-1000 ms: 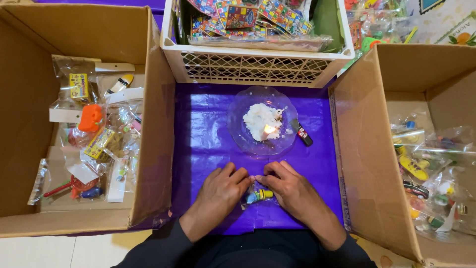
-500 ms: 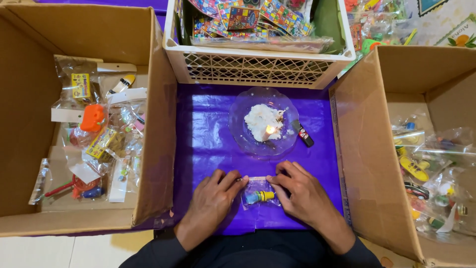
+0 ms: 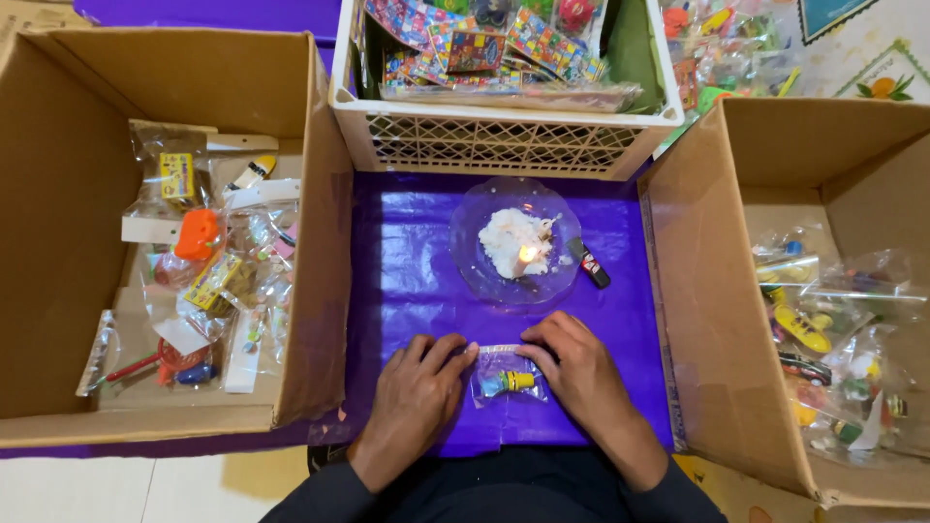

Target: Packaging small toy components into plastic bags and sealing the bags using a candle flame.

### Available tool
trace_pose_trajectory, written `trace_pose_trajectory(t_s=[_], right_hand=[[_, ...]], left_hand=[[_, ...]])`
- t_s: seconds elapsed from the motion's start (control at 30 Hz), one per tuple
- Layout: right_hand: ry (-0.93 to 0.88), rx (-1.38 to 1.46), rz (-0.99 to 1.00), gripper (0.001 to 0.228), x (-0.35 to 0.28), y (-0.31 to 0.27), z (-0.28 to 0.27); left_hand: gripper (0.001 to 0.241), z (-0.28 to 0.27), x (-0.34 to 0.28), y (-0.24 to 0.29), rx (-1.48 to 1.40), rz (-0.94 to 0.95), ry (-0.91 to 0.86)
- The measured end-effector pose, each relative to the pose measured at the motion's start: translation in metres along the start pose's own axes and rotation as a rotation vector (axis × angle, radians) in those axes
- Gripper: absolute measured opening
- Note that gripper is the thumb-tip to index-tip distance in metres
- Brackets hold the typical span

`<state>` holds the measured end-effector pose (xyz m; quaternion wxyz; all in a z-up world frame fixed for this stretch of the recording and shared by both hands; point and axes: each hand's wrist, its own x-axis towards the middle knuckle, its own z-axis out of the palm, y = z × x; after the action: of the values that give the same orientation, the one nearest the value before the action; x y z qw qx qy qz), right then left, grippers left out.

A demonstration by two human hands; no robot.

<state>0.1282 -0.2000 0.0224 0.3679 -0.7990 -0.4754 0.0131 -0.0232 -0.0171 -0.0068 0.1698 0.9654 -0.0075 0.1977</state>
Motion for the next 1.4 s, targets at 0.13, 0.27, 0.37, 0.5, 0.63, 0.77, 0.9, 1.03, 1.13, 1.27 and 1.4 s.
trace_pose_trajectory(t_s=[0.13,0.27,0.37,0.5,0.63,0.77,0.9,1.03,1.13,1.27,1.4], right_hand=[[-0.021,0.027,0.009,0.011,-0.005,0.007,0.003],[-0.18,0.031,0.151,0.005,0.0,0.01,-0.003],[-0.232,0.101,0.155,0.006,0.002,0.008,-0.007],[-0.235,0.336,0.226,0.006,0.004,0.005,-0.013],[-0.241,0.358,0.242,0.011,0.0,0.013,-0.004],[-0.168,0.446,0.263,0.01,0.002,0.012,0.003],[-0.036,0.723,0.351,0.035,0.0,0.004,0.014],[0.064,0.821,0.397,0.017,-0.006,0.004,0.031],[0.181,0.957,0.453,0.012,-0.003,0.002,0.037],[0.32,1.138,0.491,0.014,0.002,0.004,0.047],[0.412,1.351,0.453,0.011,0.004,0.01,0.051]], left_hand=[[0.035,-0.009,0.005,0.006,-0.025,-0.044,-0.018],[0.014,-0.017,0.019,0.012,-0.084,-0.082,0.113],[0.017,-0.016,0.025,0.01,-0.225,-0.126,0.165],[0.032,-0.007,0.032,0.008,-0.479,-0.218,0.129],[0.04,-0.012,0.042,0.014,-0.667,-0.254,0.12],[0.017,-0.002,0.045,0.006,-0.744,-0.262,0.08],[0.008,-0.009,0.048,0.007,-0.881,-0.357,0.101],[0.01,-0.011,0.05,0.013,-0.922,-0.427,0.129],[0.011,-0.008,0.051,0.014,-0.996,-0.484,0.177],[0.011,-0.01,0.056,0.016,-1.043,-0.534,0.243],[0.011,-0.014,0.062,0.015,-1.042,-0.514,0.243]])
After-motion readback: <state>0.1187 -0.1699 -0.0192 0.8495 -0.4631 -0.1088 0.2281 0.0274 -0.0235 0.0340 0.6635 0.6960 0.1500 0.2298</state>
